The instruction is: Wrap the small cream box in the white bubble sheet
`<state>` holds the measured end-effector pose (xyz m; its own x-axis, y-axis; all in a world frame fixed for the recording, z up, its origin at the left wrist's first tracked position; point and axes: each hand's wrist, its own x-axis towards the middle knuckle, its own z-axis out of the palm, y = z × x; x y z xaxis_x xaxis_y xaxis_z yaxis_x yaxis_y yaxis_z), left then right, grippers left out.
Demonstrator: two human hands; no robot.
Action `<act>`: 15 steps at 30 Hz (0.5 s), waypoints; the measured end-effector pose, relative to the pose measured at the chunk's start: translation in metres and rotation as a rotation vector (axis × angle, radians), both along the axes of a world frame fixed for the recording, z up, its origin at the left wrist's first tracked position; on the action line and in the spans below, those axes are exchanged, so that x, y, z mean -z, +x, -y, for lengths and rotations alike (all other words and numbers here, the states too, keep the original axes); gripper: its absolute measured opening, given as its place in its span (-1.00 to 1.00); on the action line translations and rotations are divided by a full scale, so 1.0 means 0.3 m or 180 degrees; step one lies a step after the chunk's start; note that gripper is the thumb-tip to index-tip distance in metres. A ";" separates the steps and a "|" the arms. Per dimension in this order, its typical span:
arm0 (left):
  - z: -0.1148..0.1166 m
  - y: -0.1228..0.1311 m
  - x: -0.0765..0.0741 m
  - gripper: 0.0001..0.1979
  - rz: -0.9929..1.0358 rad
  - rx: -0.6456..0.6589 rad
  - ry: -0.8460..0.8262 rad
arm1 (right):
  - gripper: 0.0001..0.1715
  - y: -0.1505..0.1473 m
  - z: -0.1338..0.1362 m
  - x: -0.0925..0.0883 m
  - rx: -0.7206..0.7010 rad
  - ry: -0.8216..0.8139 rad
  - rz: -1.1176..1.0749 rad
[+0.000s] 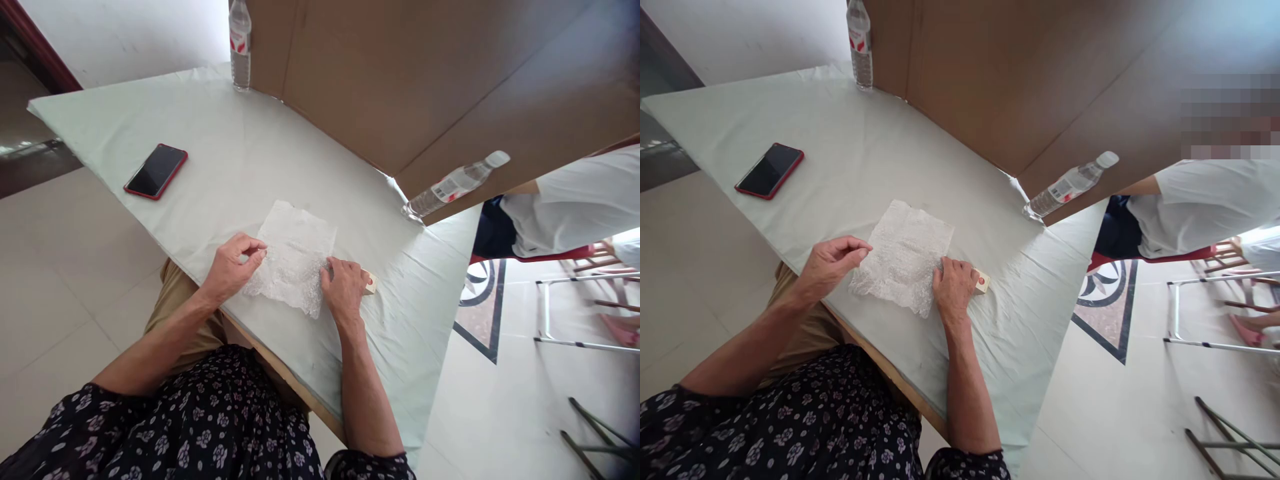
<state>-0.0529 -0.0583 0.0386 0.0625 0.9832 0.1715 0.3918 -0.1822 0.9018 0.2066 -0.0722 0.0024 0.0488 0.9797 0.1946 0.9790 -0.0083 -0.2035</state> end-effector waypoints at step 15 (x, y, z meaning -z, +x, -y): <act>0.121 -0.041 -0.318 -0.70 0.3256 0.2692 -0.1027 | -0.73 0.006 0.003 0.023 -0.0057 0.0222 -0.0028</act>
